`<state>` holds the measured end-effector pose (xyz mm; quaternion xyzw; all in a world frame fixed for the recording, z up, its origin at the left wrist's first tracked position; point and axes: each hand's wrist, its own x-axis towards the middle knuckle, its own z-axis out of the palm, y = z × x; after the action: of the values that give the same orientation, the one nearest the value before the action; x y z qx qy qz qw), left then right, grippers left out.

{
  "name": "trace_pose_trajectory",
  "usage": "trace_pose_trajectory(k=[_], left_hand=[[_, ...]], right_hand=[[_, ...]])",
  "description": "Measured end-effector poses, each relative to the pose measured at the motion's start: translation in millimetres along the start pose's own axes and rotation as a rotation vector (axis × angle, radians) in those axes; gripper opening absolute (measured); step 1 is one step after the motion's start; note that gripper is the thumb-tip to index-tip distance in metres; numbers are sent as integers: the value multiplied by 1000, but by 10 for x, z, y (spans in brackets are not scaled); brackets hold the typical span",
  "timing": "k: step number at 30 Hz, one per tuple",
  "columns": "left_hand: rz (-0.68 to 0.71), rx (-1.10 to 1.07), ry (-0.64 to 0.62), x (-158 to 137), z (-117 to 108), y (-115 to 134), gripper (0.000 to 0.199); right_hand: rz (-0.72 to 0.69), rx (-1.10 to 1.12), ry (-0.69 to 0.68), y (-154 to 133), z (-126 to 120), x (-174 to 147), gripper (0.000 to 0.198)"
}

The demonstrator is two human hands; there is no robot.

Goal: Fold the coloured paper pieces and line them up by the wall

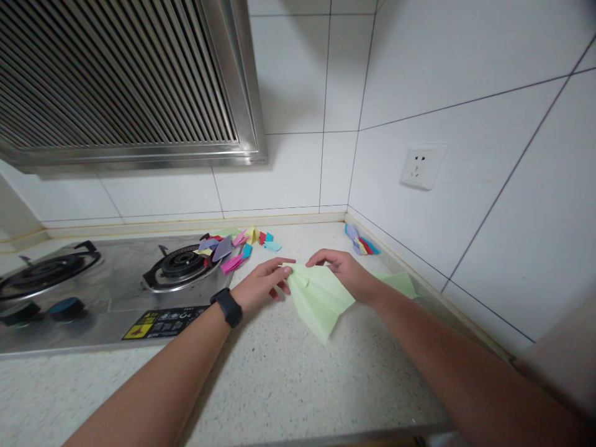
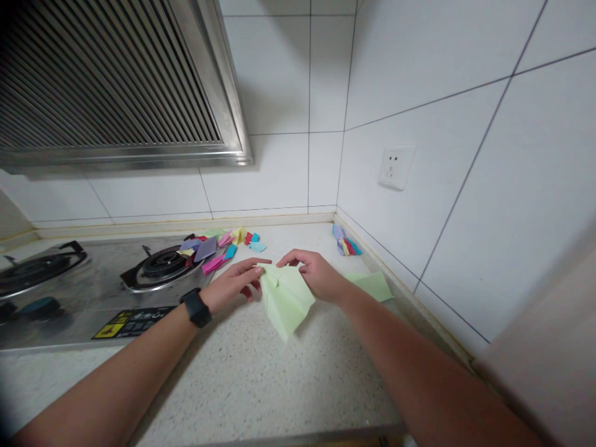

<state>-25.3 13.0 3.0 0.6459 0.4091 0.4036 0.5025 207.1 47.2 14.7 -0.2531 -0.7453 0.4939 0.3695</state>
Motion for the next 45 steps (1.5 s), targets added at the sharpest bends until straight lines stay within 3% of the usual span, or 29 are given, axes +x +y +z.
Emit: trace_pose_trajectory(k=[6,10,20,25,34,45], left_hand=[[-7,-41,-18,10,4,-18,36],[9,-90,81,19,-59,-10,29],[109,-207,302,43,-138,10,33],[157,-228,386,55,-174,1,33],[180,-213,427,80,-200,-17,37],[182,-152,343,47,-146,35,35]], right_hand=[[-7,21,-10,6,-2,36,29],[5,-42,65,41,-59,66,32],[162,-163,-7,48,-117,62,22],[182,-33,-34,14,-115,81,23],[36,141,-126,41,-171,59,33],[25,19,112,97,-181,105,28]])
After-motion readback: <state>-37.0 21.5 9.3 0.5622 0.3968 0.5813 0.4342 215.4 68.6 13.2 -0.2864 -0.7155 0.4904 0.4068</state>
